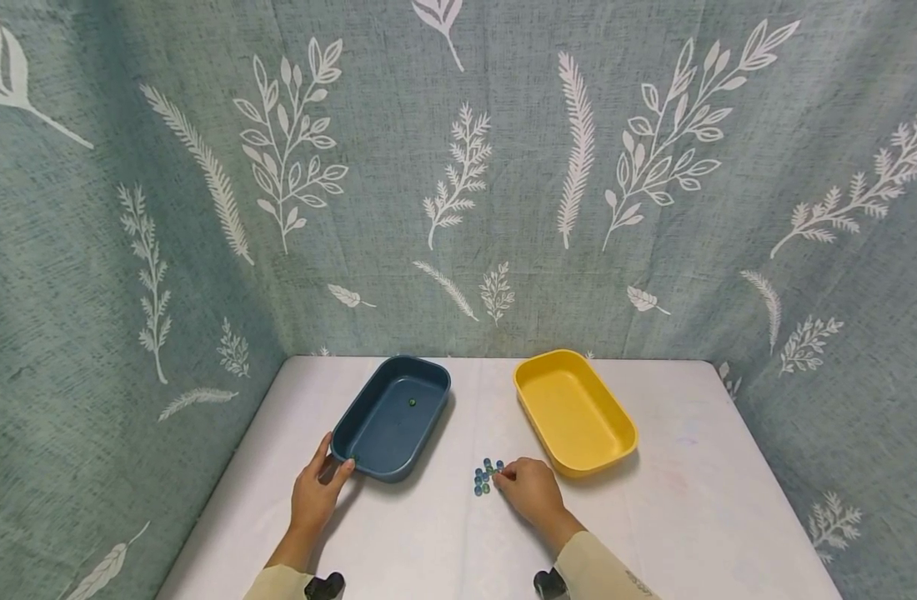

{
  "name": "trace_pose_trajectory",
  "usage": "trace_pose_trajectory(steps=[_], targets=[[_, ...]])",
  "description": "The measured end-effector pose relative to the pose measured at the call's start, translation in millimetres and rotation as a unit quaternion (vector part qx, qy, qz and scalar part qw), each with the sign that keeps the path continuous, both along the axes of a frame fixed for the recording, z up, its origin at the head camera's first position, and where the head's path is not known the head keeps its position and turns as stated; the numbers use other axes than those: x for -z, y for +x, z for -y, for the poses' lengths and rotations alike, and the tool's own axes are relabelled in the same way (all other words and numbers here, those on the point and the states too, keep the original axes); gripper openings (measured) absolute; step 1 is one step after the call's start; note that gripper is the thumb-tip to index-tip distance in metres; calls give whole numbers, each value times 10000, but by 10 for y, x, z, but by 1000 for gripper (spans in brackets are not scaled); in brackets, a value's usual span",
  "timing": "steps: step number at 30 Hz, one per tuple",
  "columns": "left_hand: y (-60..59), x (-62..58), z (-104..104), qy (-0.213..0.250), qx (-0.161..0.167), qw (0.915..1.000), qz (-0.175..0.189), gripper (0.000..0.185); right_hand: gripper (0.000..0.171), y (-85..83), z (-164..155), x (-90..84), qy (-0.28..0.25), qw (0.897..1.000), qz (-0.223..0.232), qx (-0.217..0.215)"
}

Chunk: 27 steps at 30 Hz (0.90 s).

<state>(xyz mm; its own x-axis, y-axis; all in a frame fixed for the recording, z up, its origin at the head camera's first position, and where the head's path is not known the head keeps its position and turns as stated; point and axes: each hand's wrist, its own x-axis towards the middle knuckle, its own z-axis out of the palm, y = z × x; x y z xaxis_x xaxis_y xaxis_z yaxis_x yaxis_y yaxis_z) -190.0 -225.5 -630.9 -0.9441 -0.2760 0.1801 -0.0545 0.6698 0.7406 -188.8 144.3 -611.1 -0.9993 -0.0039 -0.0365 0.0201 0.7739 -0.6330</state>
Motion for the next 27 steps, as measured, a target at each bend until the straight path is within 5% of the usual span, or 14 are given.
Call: trace_pose_trajectory(steps=[11,27], targets=[[14,10,13,155,81,9998,-37,73,20,-13,16,-1,173,9997,4,-148],[17,-1,-3,133,96,9999,-33,72,12,-70,12,11,-468,9989,-84,-7]])
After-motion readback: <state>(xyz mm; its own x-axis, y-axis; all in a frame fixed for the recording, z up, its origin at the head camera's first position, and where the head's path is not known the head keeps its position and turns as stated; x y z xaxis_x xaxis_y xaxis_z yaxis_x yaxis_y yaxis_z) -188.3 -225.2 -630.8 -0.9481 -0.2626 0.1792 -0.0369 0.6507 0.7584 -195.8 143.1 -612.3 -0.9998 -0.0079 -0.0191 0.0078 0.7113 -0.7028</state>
